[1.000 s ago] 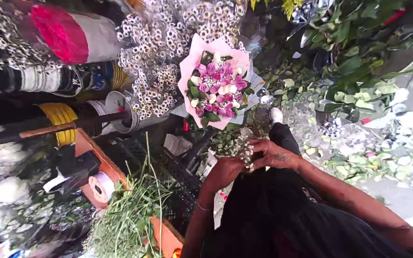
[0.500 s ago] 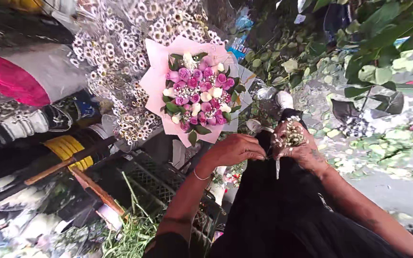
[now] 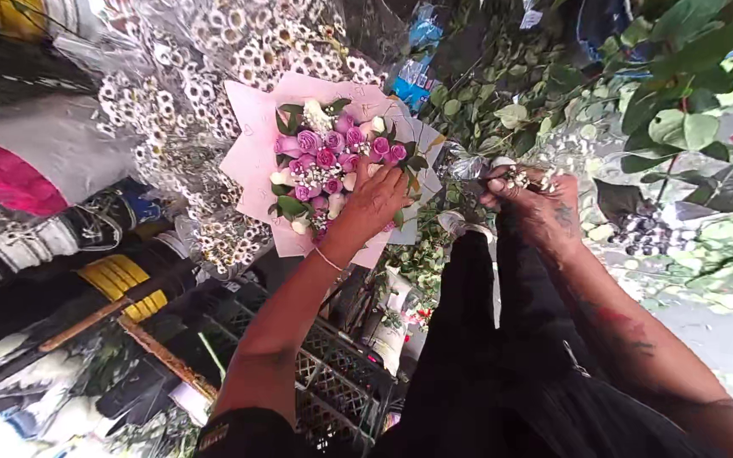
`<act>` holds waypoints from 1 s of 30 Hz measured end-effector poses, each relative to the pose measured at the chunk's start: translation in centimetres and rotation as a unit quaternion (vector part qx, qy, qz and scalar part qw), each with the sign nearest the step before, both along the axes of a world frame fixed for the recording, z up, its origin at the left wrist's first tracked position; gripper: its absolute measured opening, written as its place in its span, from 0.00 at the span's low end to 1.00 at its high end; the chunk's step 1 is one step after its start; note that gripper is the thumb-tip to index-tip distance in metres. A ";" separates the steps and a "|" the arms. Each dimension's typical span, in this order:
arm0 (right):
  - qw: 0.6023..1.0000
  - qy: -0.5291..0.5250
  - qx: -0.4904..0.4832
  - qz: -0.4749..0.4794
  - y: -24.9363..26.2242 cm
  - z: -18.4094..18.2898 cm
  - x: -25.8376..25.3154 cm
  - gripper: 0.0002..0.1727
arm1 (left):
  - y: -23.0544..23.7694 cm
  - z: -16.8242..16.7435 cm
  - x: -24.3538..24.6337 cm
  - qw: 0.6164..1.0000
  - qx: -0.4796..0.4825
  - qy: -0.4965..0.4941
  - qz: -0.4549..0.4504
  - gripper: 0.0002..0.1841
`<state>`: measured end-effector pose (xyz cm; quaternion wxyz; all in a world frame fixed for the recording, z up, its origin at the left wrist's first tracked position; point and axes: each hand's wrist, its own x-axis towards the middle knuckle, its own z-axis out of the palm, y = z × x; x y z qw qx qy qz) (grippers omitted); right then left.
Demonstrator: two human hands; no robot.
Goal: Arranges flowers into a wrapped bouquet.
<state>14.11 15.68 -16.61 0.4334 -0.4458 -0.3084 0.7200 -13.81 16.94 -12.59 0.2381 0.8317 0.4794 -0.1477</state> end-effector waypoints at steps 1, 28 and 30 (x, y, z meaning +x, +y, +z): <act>1.000 0.006 -0.006 0.003 0.3 -0.1 -1.0 0.07 | -0.3 -0.5 -0.3 1.000 -0.005 0.014 -0.026 0.24; 0.860 -0.426 0.269 0.075 -2.5 -8.3 -17.1 0.07 | -5.5 -0.5 -2.2 0.993 -0.071 0.044 -0.085 0.28; 0.850 -0.445 0.269 0.087 -2.4 -9.4 -17.6 0.06 | -5.6 -0.6 -2.2 0.993 -0.070 0.044 -0.087 0.28</act>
